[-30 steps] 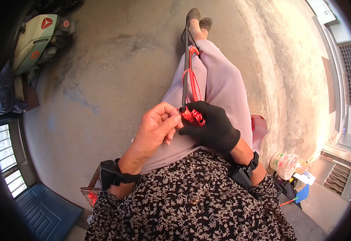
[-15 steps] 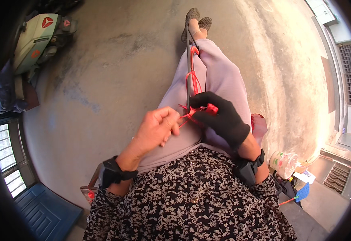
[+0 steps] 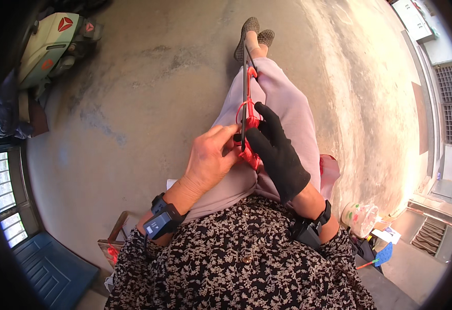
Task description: Wrapping a metal chair frame with red decorative cord.
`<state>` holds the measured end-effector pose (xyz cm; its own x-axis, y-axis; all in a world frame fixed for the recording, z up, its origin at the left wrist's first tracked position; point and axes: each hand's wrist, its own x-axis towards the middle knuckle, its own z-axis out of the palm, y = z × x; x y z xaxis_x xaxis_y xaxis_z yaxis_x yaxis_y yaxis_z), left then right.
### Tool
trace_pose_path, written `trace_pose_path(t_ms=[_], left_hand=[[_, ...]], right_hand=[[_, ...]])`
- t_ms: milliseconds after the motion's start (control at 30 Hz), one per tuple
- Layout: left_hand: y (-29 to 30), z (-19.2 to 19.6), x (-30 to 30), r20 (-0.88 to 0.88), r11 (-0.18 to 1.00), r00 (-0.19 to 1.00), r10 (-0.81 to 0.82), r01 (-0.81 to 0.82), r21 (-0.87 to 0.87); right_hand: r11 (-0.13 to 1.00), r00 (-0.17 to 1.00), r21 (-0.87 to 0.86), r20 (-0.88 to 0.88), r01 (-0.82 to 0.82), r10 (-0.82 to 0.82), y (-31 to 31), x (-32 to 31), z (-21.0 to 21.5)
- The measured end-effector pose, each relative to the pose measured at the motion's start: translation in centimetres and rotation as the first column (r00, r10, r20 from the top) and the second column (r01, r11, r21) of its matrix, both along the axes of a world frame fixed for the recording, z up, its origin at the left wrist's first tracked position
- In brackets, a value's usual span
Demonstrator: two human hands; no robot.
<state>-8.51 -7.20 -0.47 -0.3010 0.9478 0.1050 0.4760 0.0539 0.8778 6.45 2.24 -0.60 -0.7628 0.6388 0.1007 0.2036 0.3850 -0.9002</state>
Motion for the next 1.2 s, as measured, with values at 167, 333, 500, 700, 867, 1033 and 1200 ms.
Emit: trace_pose_path(t_ms=[167, 333, 500, 700, 867, 1033, 1200], left_hand=[[-0.4, -1.2, -0.2, -0.013, 0.999, 1.000, 0.021, -0.020, 0.040], [-2.3, -1.0, -5.4, 0.810, 0.975, 0.554, 0.194, -0.017, -0.222], [-4.5, 4.7, -7.1, 0.960, 0.980, 0.256, 0.112, -0.185, -0.065], [-6.4, 12.6, -7.7, 0.800, 0.836, 0.389, -0.456, -0.121, 0.535], [-8.4, 14.0, -11.8, 0.882, 0.812, 0.471, -0.031, -0.503, 0.297], [-6.8, 7.1, -10.7, 0.615, 0.835, 0.666, 0.422, -0.549, 0.022], [-3.0, 2.0, -2.5, 0.595, 0.981, 0.792, 0.137, -0.025, -0.193]], right_hand=[[0.994, 0.984, 0.056, 0.155, -0.093, 0.083, 0.2, 0.9, 1.5], [0.765, 0.966, -0.620, -0.041, 0.176, -0.255, 1.7, 1.9, 1.7], [0.967, 0.971, 0.080, -0.031, 0.241, -0.239, 2.0, 0.2, 4.0], [0.787, 0.935, 0.518, 0.077, -0.335, 0.347, 2.2, -3.3, 5.8], [0.664, 0.941, -0.667, -0.241, -0.338, 0.237, 1.7, 0.4, 9.3], [0.573, 0.917, -0.738, -0.394, -0.355, 0.060, 0.2, 4.2, 6.9], [0.446, 0.954, -0.849, -0.299, -0.282, 0.034, -2.3, 5.9, 7.2]])
